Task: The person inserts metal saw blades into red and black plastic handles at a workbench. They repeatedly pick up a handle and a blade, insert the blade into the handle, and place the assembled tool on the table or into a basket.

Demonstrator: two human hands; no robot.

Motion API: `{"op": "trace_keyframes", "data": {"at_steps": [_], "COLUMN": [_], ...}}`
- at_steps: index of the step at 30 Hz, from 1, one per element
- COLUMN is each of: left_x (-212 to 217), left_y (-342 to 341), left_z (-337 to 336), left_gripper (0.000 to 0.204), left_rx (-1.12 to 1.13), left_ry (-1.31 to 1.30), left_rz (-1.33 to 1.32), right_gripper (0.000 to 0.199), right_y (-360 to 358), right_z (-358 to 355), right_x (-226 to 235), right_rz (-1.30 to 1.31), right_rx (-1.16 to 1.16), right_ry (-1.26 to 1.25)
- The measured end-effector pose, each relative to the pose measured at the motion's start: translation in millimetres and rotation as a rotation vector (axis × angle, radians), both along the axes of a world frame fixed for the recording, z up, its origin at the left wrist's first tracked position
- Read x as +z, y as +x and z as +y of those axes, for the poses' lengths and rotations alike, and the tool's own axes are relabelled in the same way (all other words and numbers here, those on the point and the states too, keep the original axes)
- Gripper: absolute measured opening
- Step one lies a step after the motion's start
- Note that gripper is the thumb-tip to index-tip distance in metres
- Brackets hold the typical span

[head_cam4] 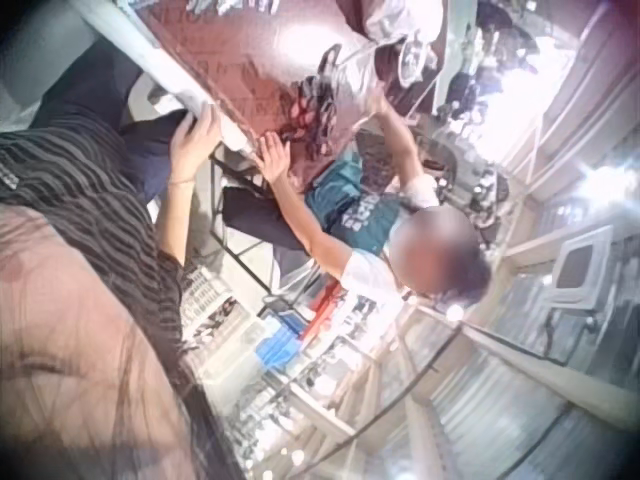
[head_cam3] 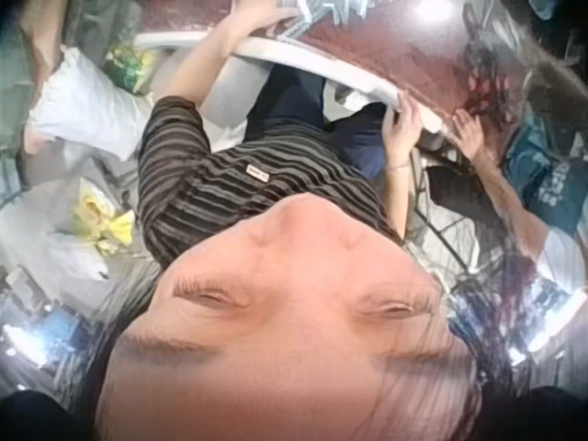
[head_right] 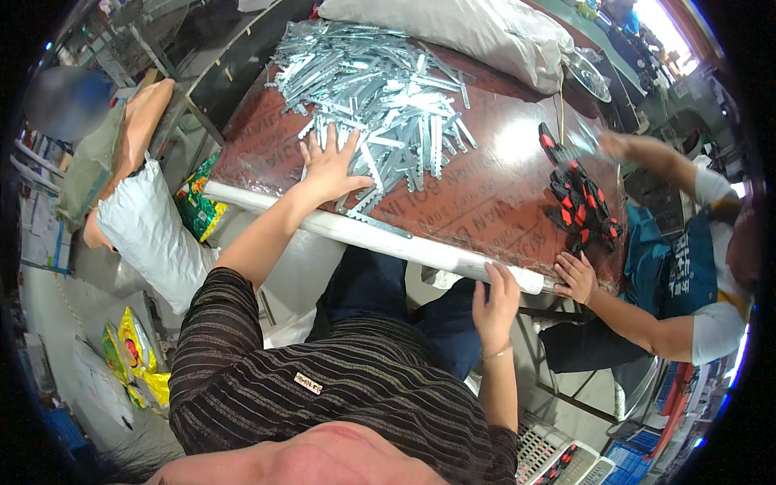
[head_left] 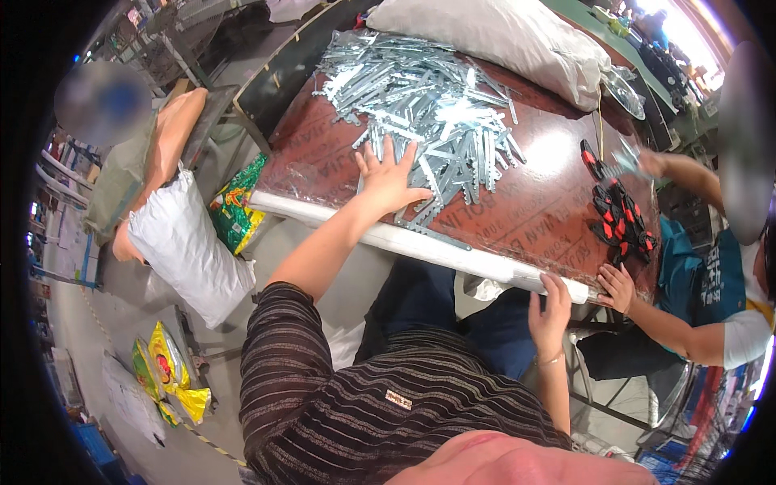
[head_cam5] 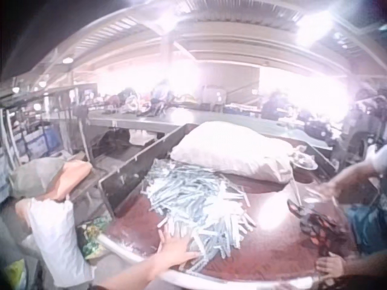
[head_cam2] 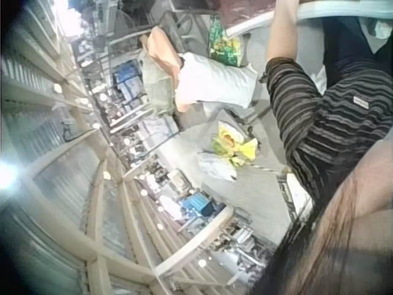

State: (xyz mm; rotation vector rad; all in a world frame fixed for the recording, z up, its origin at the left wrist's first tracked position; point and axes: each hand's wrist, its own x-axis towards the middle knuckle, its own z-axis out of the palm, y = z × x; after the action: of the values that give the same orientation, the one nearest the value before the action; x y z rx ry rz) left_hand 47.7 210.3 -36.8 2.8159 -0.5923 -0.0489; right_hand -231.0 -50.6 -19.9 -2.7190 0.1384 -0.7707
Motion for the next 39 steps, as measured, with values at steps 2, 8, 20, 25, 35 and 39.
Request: {"op": "trace_keyframes", "data": {"at_steps": [2,8,20,25,35,39], "left_x": [-4.2,0.9,12.0,5.8,4.1,4.2], "left_y": [6.4,24.7,52.8,84.5,112.2,104.2], "left_z": [-1.4,-34.0,-49.1,-90.1,-175.3,-214.0], "left_gripper": [0.101,0.093,0.081,0.08,0.073,0.073], "left_rx": [0.0,0.027,-0.073,-0.164,-0.335,-0.392], "left_ry": [-0.028,-0.088,-0.096,-0.077,-0.099,-0.106], "left_rz": [-0.026,0.048,0.088,0.032,0.061,0.066], "right_gripper": [0.045,0.07,0.096,0.093,0.092,0.09], "right_y": [23.7,90.6,252.9,270.5,282.2,269.6], "right_z": [17.0,52.3,40.5,7.5,-44.5,-76.8], "right_x": [1.3,4.7,-26.0,-39.6,-43.0,-45.0], "right_rz": [0.072,0.101,0.294,0.276,0.274,0.251], "right_rx": [0.086,0.237,0.138,0.025,-0.244,-0.328], "right_ry": [0.005,-0.019,-0.161,-0.151,-0.067,-0.085]}}
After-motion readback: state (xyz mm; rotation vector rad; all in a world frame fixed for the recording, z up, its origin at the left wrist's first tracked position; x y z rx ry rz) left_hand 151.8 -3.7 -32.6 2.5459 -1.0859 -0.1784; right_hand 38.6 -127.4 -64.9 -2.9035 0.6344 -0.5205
